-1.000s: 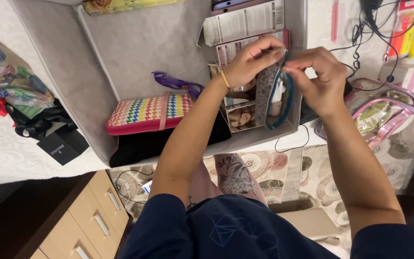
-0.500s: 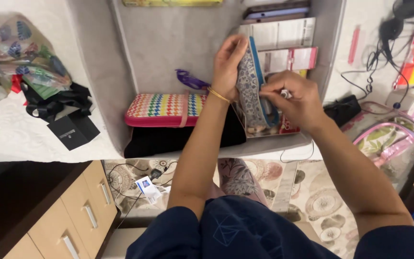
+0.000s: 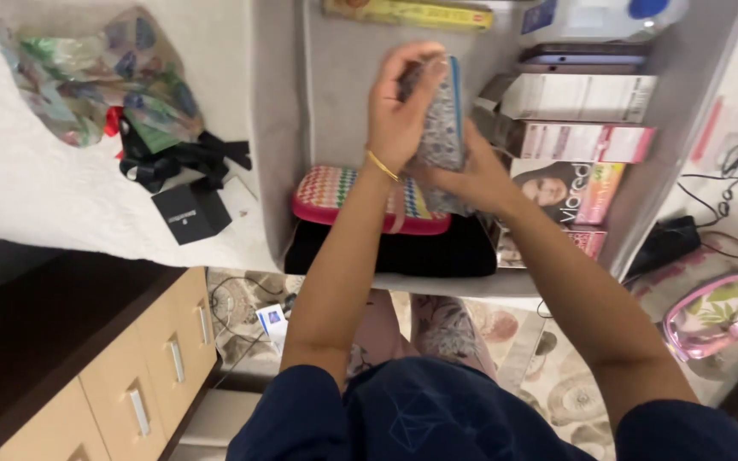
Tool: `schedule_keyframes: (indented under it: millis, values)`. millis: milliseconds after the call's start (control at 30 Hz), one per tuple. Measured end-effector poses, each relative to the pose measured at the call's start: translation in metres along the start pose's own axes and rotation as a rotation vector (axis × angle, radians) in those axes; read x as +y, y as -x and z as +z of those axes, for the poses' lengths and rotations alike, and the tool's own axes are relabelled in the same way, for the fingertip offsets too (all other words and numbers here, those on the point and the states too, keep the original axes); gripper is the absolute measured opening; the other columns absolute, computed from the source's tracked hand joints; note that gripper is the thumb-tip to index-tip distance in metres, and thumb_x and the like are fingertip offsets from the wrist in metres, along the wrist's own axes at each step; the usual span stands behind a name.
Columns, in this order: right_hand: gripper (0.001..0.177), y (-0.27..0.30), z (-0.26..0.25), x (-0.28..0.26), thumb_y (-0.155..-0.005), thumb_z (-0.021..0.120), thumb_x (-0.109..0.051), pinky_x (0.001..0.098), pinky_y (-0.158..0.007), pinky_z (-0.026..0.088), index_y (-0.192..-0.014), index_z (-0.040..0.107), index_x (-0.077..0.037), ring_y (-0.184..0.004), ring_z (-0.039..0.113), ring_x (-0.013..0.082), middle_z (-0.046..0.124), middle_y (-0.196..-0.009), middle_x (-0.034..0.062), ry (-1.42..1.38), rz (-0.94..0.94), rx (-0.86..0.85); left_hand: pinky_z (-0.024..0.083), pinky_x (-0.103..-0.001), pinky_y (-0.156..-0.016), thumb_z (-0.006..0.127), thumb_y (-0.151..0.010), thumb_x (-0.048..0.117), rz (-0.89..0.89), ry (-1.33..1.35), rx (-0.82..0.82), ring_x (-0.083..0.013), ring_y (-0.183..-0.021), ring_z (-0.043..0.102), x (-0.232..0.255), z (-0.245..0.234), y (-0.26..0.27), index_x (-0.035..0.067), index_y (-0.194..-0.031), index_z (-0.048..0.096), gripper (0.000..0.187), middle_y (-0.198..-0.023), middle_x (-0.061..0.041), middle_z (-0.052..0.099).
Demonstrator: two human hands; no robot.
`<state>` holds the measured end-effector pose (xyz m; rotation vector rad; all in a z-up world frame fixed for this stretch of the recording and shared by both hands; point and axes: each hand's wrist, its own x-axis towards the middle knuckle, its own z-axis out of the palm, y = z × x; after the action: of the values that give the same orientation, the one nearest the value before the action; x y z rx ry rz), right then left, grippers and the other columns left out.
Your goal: Organizing various items including hair products, electronics, and bags into a storage container on a bed.
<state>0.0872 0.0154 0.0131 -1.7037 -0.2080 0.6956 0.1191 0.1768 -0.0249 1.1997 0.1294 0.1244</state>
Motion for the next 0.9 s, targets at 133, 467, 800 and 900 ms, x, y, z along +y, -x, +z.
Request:
schedule_keyframes:
  millis: [133,467,800,900]
  values:
    - [0.083,-0.050,0.074,0.009,-0.089,0.078,-0.011,0.0444,-0.104,0.054,-0.157,0.031,-0.003,-0.117,0.065,0.0262,0.063,-0.128,0.0120,-0.371,0.106,0.102,0.045,-0.038,-0.112,0.073,-0.101,0.016,0.143,-0.622,0.198,-0.0258,-0.134,0.047,0.064,-0.071,0.027,0.002,-0.143,0.050,0.050,-0.143,-0.012,0.048]
    - [0.125,-0.123,0.214,0.075,-0.076,0.086,-0.015,0.0583,-0.105,0.038,-0.159,-0.007,0.000,-0.122,0.042,0.0613,0.028,-0.144,0.0445,0.407,-0.064,0.198,0.032,-0.048,-0.121,0.065,-0.104,0.022,0.038,-1.047,0.306,-0.0442,-0.145,0.041,0.077,-0.190,0.072,-0.009,-0.151,0.036,0.063,-0.155,-0.032,0.042]
    - [0.101,-0.140,0.089,0.067,-0.077,0.064,0.008,0.0389,-0.118,0.047,-0.168,0.026,-0.015,-0.153,0.040,0.0326,0.039,-0.168,0.0186,-0.070,-0.052,0.051,0.028,-0.048,-0.132,0.052,-0.117,0.033,0.045,-1.044,0.131,-0.0421,-0.158,0.034,0.082,-0.182,0.083,0.001,-0.161,0.031,0.058,-0.168,-0.027,0.033]
    - [0.102,-0.095,0.022,0.020,-0.073,0.056,0.008,0.0379,-0.080,0.048,-0.167,0.027,-0.022,-0.107,0.063,0.0286,0.057,-0.145,0.0118,-0.113,0.294,0.090,0.028,-0.052,-0.125,0.067,-0.098,0.034,0.268,-1.100,-0.334,-0.0359,-0.145,0.042,0.099,-0.149,0.092,0.007,-0.149,0.042,0.063,-0.151,-0.019,0.049]
